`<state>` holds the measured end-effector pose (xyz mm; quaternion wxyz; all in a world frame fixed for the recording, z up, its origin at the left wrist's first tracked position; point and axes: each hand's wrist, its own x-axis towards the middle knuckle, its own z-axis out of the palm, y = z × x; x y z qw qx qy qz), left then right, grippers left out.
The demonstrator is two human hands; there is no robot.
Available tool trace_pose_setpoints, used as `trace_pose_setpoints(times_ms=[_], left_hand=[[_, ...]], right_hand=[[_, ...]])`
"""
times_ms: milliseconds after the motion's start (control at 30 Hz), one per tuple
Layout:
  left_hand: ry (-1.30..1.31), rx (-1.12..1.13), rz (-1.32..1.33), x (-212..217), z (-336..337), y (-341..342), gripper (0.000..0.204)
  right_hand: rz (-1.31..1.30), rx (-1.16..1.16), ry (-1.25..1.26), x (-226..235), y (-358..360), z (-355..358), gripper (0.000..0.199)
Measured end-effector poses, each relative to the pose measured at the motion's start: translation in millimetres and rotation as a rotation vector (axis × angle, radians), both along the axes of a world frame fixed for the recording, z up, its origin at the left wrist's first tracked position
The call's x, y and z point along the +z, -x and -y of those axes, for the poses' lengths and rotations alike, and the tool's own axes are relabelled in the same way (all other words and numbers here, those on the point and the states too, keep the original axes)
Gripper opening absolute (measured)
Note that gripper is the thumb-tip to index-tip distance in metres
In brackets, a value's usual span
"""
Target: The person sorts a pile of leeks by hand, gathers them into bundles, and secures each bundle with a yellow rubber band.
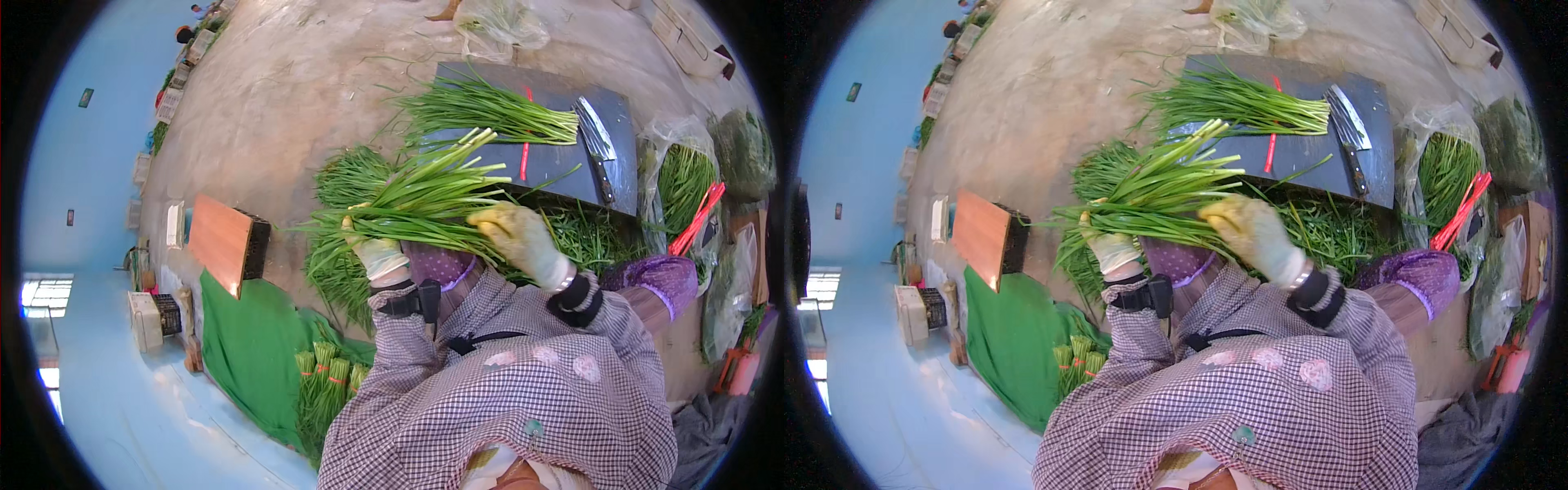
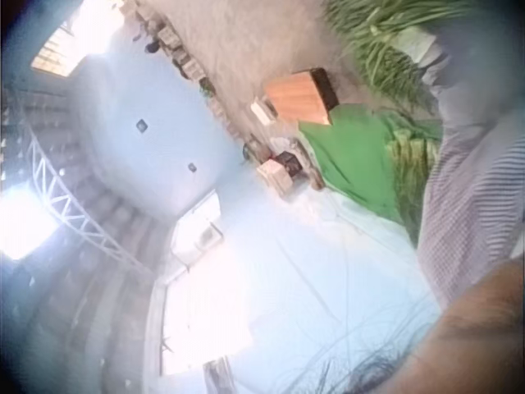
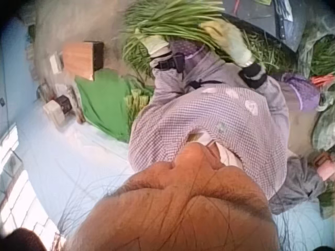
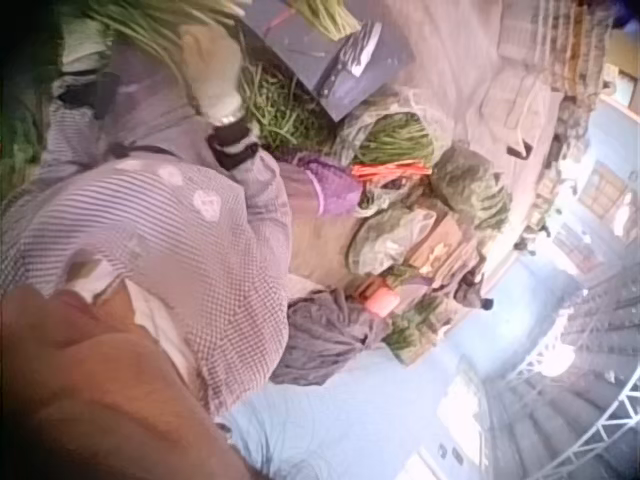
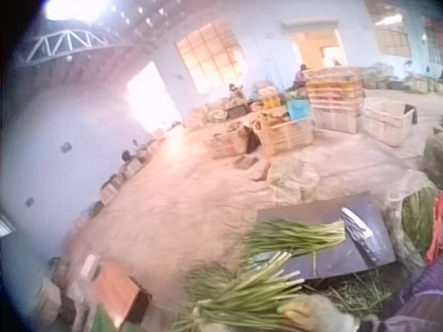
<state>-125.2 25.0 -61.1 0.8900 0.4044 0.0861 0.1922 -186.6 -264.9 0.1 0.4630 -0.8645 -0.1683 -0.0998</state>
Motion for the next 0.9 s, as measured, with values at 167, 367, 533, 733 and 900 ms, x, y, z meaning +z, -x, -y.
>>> trace_pose_setpoints(times_ms=[167, 367, 533, 733, 900], left_hand=[[0.462, -0.114, 0.053, 22.7, 4.3, 3.4, 0.024], [0.556, -0.046, 0.083, 29.8, 6.5, 1.1, 0.027], [0.495, -0.051, 0.041, 38.0, 13.9, 1.9, 0.023], [0.51, 0.021, -0.003, 49.9, 18.3, -0.3, 0.021], [0.51, 0.02, -0.02, 51.0, 20.9, -1.4, 0.021]], right_hand=[[0.256, -0.116, 0.034, 12.6, -39.1, -67.6, 0.019], [0.501, -0.207, 0.178, 6.4, -48.7, -76.6, 0.033], [0.641, -0.13, 0.277, 4.7, -66.7, -86.4, 0.021], [0.218, 0.03, -0.233, 19.1, -73.0, -77.5, 0.02], [0.37, 0.095, 0.202, 21.5, -70.7, -79.3, 0.018]])
